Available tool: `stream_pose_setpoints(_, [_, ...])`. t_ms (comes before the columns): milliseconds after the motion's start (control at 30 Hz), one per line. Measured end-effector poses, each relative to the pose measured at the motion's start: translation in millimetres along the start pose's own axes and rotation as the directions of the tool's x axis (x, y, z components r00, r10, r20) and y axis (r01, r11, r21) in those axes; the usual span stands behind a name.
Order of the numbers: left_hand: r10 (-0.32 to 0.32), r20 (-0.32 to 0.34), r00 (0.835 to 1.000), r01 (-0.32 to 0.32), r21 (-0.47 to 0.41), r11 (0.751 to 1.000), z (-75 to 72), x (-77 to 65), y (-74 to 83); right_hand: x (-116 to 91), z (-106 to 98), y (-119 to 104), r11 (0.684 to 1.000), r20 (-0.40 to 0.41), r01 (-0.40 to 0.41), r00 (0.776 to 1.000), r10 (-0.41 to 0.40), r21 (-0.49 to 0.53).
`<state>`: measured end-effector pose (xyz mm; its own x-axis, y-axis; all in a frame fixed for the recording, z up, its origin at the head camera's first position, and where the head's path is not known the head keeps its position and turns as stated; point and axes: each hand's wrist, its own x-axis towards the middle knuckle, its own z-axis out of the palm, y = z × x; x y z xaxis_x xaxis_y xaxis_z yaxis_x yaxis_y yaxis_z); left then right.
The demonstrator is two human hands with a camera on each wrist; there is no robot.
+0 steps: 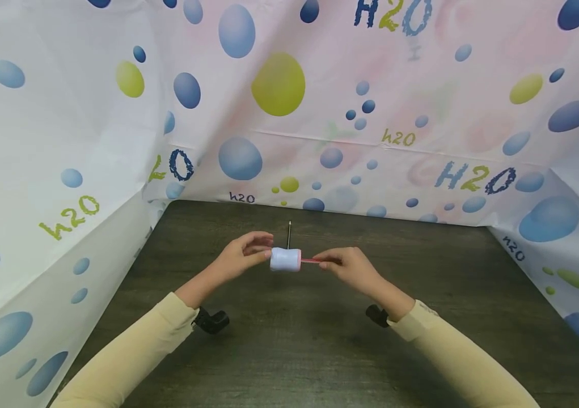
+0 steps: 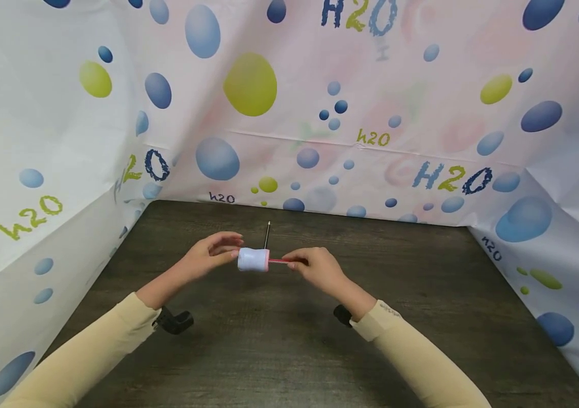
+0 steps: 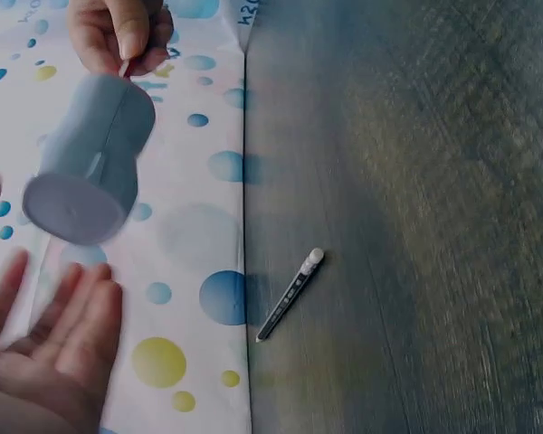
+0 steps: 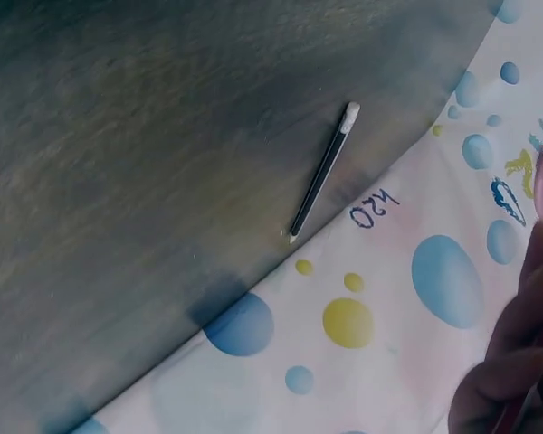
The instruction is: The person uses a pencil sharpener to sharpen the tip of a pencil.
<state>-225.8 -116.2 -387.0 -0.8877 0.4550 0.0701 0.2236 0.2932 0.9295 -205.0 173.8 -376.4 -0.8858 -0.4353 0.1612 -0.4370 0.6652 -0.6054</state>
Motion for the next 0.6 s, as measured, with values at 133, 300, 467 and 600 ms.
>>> stream_pose_setpoints(133, [-0.139,0.031,0.990,0.139,-0.001,0.990,-1.5,2.1,-4.2,-2.0,-1.2,-2.3,0.993,-0.093,0.070,0.993,-0.079,-0.097])
stream_pose_setpoints(300, [-0.227,0.126,0.966,0.231,-0.021,0.973,2.3,1.8,-6.2,-2.9,0.5,-2.1,0.953,-0.169,0.185,0.959,-0.229,-0.239])
stream_pose_setpoints(467, [-0.219,0.155,0.963,0.226,-0.030,0.974,2.9,-1.5,-3.3,-4.0,5.5,-1.5,0.901,-0.213,0.259,0.914,-0.345,-0.348])
stream_pose_setpoints(600, [-0.186,0.123,0.975,0.189,-0.015,0.982,2.0,-2.2,-1.8,-3.7,6.1,-4.9,0.907,-0.219,0.252,0.916,-0.336,-0.338])
